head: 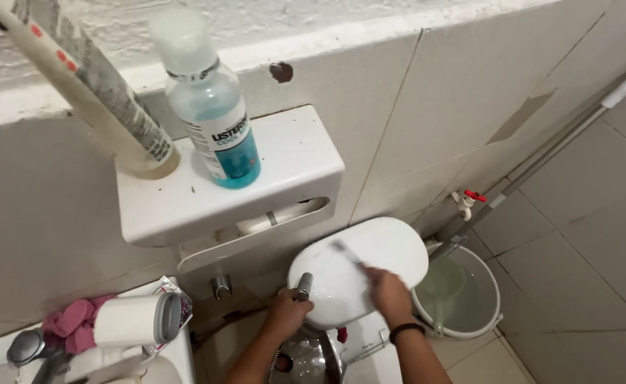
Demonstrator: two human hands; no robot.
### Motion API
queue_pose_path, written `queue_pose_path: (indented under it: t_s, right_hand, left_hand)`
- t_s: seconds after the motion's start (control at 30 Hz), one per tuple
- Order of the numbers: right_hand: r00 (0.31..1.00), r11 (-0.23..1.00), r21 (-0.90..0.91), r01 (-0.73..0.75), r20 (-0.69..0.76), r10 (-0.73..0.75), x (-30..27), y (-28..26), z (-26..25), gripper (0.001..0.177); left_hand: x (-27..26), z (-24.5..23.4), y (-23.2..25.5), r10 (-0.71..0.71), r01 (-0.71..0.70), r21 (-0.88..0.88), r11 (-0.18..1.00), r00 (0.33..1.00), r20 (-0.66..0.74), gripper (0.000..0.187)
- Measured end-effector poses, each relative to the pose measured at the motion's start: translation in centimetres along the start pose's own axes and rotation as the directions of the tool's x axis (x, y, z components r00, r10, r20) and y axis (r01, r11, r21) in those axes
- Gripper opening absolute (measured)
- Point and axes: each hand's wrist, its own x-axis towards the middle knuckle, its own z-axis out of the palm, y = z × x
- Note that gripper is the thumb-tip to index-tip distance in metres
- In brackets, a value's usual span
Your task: Cleaning a toilet by rinsing it with a bidet spray and scrubbing the tank lid with a toothbrush and cleaning solution.
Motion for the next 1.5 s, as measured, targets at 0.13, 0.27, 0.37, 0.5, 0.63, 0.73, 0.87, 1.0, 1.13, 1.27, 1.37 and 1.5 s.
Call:
queue_pose_path:
  t_s: [0.13,0.27,0.37,0.5,0.63,0.73,0.87,1.0,1.13,1.27,1.37,1.5]
  right_hand:
    - [0.985,0.963,0.212,-0.169,0.011,0.17,-1.0,-1.7,-0.2,0.046]
    - [0.99,0.983,0.123,-0.135,0.059,0.129,-1.0,-3.7,-2.6,0.044]
    - [0.996,0.99,0.124,-0.07,-0.039,0.076,-2.0,-2.2,-1.2,0.057]
    - [0.999,1.0,0.03,0.001,0.047,-0.002,-0.4,-3.7,-2.4,0.054]
    - [0.993,0.992,0.038,-0.118,0.027,0.117,-2.1,-5.1,-2.4,0.046]
    - [0.994,0.993,0.047,-0.109,0.006,0.108,-1.1,-5.1,-2.8,0.051]
    - [0.995,1.0,0.003,0.01,0.102,-0.01,-0.8,-4.6,-1.2,0.04]
    - [0.992,0.983,0.134,-0.123,-0.01,0.125,-1.1,-3.4,-2.3,0.047]
    - [0.993,0.983,0.142,-0.116,0.054,0.11,-2.2,-4.4,-3.7,0.046]
    - [0.986,0.973,0.163,-0.164,-0.011,0.168,-3.4,-3.1,-1.9,0.047]
    - [0.995,0.997,0.075,0.025,0.091,-0.032,-3.9,-4.5,-2.4,0.042]
    - [0.935,0.925,0.148,-0.351,0.108,0.337,-5.8,-4.9,-2.4,0.038]
  left_hand:
    - [-1.2,-0.7,0.8,-0.001,0.001,-0.004,1.0,1.0,0.028,0.039]
    - [-1.3,-1.3,0.8,-0.06,0.06,0.027,0.998,0.998,0.008,0.04]
    - [-3.2,-2.6,2.9,-0.009,0.017,-0.108,0.994,0.997,0.073,0.037]
    - [-1.6,-1.8,2.0,-0.037,0.038,-0.036,0.999,0.999,0.038,0.039]
    - [-3.5,-1.6,1.9,-0.042,0.041,0.004,0.999,0.999,0.025,0.035]
    - [-2.5,-1.8,1.8,-0.031,0.03,0.043,0.999,0.999,0.033,0.034]
    - [-2.1,-1.4,1.2,-0.03,0.03,-0.012,0.999,0.997,0.066,0.032]
    - [-2.7,-2.1,2.6,-0.035,0.034,0.025,0.999,0.997,0.071,0.029]
    - [-3.0,-2.1,3.6,-0.041,0.04,0.022,0.999,0.998,0.048,0.029]
    - [-4.4,-2.7,5.2,-0.106,0.106,0.004,0.994,0.992,0.071,0.029]
    - [-4.1,-2.0,3.6,-0.08,0.079,0.016,0.997,0.993,0.084,0.03]
    - [-3.8,-1.4,0.9,-0.078,0.076,0.03,0.997,0.994,0.071,0.034]
